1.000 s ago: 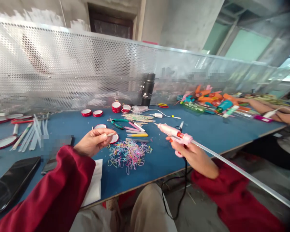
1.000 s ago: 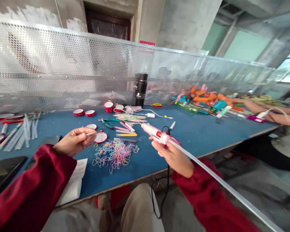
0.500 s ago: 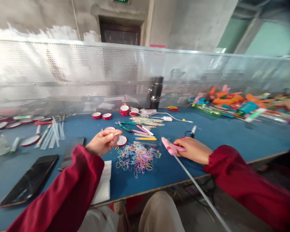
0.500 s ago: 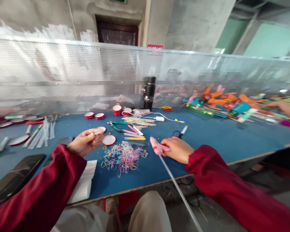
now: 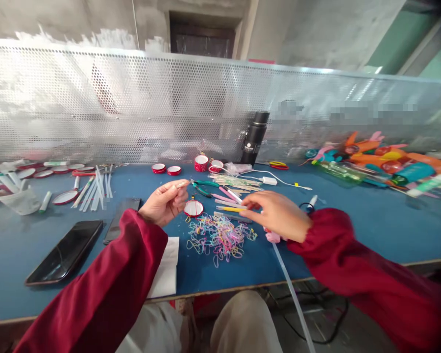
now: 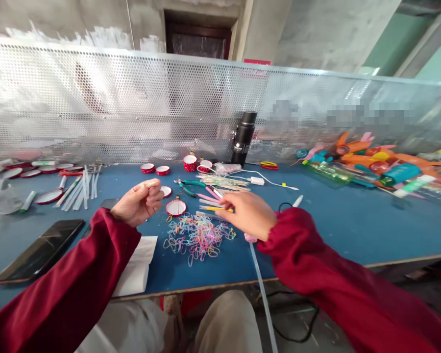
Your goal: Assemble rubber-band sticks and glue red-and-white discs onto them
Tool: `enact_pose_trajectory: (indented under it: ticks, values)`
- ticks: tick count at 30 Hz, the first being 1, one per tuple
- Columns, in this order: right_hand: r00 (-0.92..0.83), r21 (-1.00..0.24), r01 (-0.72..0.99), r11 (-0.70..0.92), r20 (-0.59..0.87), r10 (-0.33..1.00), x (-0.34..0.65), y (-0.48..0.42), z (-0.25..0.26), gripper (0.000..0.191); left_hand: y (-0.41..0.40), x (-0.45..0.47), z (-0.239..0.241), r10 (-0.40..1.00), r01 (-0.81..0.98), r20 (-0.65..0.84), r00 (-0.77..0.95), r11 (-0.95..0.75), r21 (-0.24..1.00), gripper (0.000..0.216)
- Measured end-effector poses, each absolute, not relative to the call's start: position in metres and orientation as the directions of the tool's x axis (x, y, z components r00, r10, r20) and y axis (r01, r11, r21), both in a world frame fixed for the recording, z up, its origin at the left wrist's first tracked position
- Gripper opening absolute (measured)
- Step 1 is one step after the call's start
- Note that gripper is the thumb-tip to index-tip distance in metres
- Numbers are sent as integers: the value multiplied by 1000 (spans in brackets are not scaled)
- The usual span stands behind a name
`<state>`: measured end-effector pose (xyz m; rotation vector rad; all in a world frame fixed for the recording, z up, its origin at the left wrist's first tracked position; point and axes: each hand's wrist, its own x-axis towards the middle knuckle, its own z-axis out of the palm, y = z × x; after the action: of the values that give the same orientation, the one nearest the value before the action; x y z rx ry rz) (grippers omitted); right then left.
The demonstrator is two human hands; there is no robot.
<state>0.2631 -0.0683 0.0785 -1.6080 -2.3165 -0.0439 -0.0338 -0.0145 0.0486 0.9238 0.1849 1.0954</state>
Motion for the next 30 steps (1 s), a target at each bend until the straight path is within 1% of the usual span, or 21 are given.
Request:
enact_pose_trajectory:
  ticks: [2,3,7,9,12,14,17,19,21,24,26,28,30]
  values:
    - [-333,-185,907,378,234,913,228,-51,75,33,-13,-35,48,832,-689,293,471,139,712,27]
    - [-358,-175,903,393,202,912,211,-41,71,36,-13,-36,48,835,-693,294,465,137,708,27]
    - [-349,-64,930,362,156,924,150,-9,55,54,-10,-38,47,850,-719,303,430,120,684,29]
    - [-288,-23,954,300,217,933,129,-1,48,61,-9,-38,47,858,-734,306,412,114,670,29]
    - [-242,-21,966,256,262,934,113,5,39,66,-9,-38,49,864,-751,310,397,112,651,30]
    - [-256,-25,962,273,273,927,109,5,34,65,-9,-38,51,864,-763,317,391,112,637,32]
    - [-286,-2,954,299,277,917,111,4,33,55,-11,-38,53,861,-776,328,388,113,621,32]
    - [-289,23,955,294,272,918,116,3,37,49,-11,-38,53,860,-776,330,389,113,621,32]
    - [-275,24,960,278,267,924,127,-1,44,48,-10,-39,52,859,-774,333,388,108,623,31]
    - [-253,-50,960,275,267,930,150,-15,57,55,-8,-38,50,861,-770,341,377,88,631,31]
    - [-250,-138,937,321,379,891,167,-33,64,58,-8,-36,48,865,-749,333,375,71,658,32]
    - [-268,-227,880,416,486,832,181,-57,68,57,-10,-33,45,874,-697,303,380,55,715,32]
    - [-246,-276,844,461,563,789,190,-81,71,53,-13,-29,44,880,-618,264,394,41,785,33]
